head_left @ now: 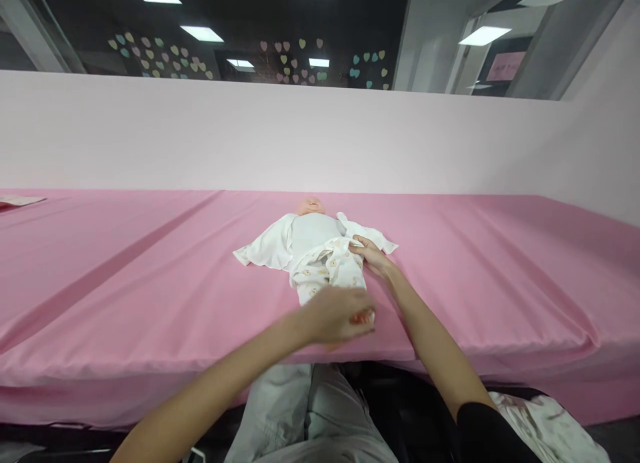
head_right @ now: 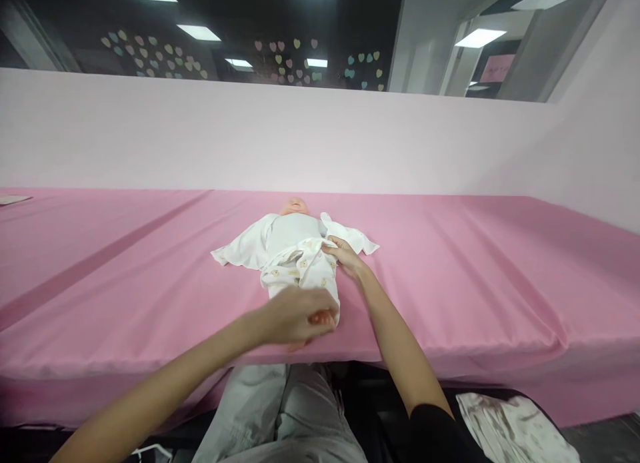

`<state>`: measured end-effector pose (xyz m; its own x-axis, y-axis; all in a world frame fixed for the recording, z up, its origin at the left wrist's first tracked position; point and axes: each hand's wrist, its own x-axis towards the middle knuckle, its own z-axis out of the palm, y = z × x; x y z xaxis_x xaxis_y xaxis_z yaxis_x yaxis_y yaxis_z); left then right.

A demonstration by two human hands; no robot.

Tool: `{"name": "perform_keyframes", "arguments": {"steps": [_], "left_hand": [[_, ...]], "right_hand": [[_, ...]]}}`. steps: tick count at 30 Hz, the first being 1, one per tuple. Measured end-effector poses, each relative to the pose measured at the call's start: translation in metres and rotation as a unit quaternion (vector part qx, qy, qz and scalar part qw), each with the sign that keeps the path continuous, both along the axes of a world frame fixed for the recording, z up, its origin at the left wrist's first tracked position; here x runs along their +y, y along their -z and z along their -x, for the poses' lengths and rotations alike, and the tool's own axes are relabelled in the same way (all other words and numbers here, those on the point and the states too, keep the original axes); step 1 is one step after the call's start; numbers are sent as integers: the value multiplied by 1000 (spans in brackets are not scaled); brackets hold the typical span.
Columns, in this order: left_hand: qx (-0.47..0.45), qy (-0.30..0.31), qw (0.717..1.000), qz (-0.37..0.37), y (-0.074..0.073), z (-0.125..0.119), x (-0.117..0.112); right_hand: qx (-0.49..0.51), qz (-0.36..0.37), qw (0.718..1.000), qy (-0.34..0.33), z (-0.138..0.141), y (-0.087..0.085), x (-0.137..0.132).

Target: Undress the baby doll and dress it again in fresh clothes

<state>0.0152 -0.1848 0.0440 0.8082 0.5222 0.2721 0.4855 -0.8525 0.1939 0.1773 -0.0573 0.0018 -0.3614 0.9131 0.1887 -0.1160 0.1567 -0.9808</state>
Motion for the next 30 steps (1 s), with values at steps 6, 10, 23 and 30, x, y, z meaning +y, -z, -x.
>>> {"name": "perform_keyframes", "arguments": {"steps": [6, 10, 23, 30], "left_hand": [[-287, -230, 930, 17, -13, 42, 89], [-144, -221, 963, 58, 8, 52, 124], [-281, -144, 949, 1, 41, 34, 103], [-336, -133, 932, 15, 40, 32, 95]], "right_hand": [[-41, -98, 994, 8, 7, 4, 4], [-181, -316, 909, 203, 17, 9, 4], [-117, -194, 974, 6, 11, -1, 1], [-184, -245, 951, 38, 12, -6, -7]]}}
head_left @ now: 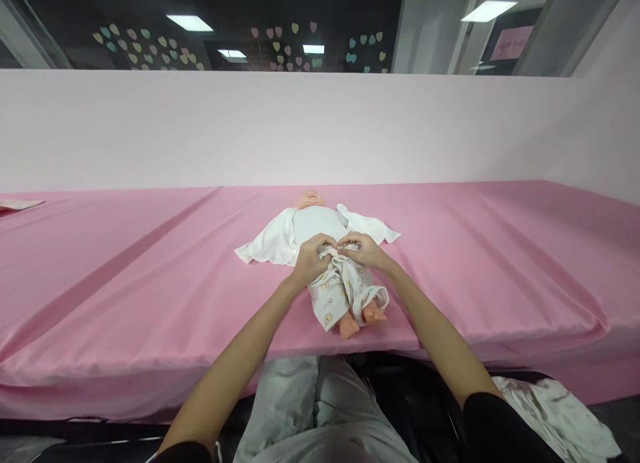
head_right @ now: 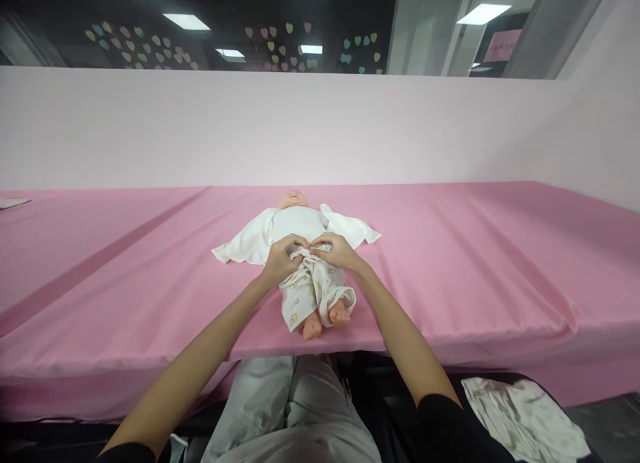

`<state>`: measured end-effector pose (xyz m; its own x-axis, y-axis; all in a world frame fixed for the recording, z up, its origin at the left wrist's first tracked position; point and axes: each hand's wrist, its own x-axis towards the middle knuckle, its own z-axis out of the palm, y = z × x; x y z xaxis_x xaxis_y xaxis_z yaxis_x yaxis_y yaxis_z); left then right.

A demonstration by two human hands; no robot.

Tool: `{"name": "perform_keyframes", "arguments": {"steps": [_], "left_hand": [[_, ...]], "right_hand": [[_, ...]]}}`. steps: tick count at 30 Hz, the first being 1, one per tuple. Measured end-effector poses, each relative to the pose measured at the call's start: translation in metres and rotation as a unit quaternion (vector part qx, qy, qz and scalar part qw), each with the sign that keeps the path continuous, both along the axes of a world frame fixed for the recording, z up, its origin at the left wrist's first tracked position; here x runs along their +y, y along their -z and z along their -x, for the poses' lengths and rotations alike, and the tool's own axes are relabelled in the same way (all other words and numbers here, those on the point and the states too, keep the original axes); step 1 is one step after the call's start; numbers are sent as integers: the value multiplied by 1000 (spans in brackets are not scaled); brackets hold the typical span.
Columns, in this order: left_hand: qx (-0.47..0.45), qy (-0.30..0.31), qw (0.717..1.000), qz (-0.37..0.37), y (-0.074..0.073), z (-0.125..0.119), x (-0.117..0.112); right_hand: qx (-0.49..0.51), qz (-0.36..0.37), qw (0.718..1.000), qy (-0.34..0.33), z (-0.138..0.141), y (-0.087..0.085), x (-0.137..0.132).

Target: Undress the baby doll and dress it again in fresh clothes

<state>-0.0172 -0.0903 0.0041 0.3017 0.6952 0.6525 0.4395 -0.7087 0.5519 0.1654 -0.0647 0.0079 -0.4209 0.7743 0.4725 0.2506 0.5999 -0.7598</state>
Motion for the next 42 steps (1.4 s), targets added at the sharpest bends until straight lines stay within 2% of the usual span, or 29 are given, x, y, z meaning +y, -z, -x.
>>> {"name": "perform_keyframes", "arguments": {"steps": [4, 6, 8, 11, 14, 18, 20, 22, 24, 26, 28, 31, 33, 35, 40, 42], "left_hand": [[-105, 74, 981, 144, -4, 7, 7], [-157, 87, 962, 204, -6, 11, 10], [-170, 90, 952, 239, -9, 16, 12], [-74, 110, 956, 262, -16, 22, 10], [38, 109, 960, 256, -24, 30, 6], [83, 147, 933, 317, -29, 50, 8], [87, 162, 916, 358, -27, 63, 12], [72, 150, 913, 373, -23, 74, 17], [43, 126, 918, 374, -16, 82, 22], [9, 98, 920, 379, -10, 87, 27], [-23, 74, 917, 392, -3, 91, 31], [-56, 57, 917, 391, 5, 94, 35], [-72, 57, 922, 375, 9, 94, 38], [-91, 52, 927, 360, 13, 94, 41], [-86, 18, 941, 328, 24, 92, 46], [-92, 10, 945, 312, 27, 91, 47]], "right_hand": [[-13, -63, 997, 39, 5, 1, -4], [-19, -88, 994, 58, 8, 2, -6], [-1, -96, 993, 75, 10, 2, -9], [29, -100, 991, 85, 12, 3, -11], [13, -119, 989, 92, 11, 2, -8], [-81, -116, 986, 87, 4, 4, 1], [-115, -94, 986, 73, 0, 5, 5], [-117, -57, 989, 69, -5, 7, 9], [-86, 17, 995, 54, -10, 10, 12], [-20, 122, 992, 16, -15, 14, 16], [73, 218, 973, -22, -19, 18, 20], [218, 302, 928, -34, -21, 23, 26], [278, 326, 903, -33, -21, 24, 29], [300, 333, 893, -33, -21, 25, 32], [240, 316, 917, 39, -20, 35, 38], [247, 299, 920, 50, -17, 42, 41]]}}
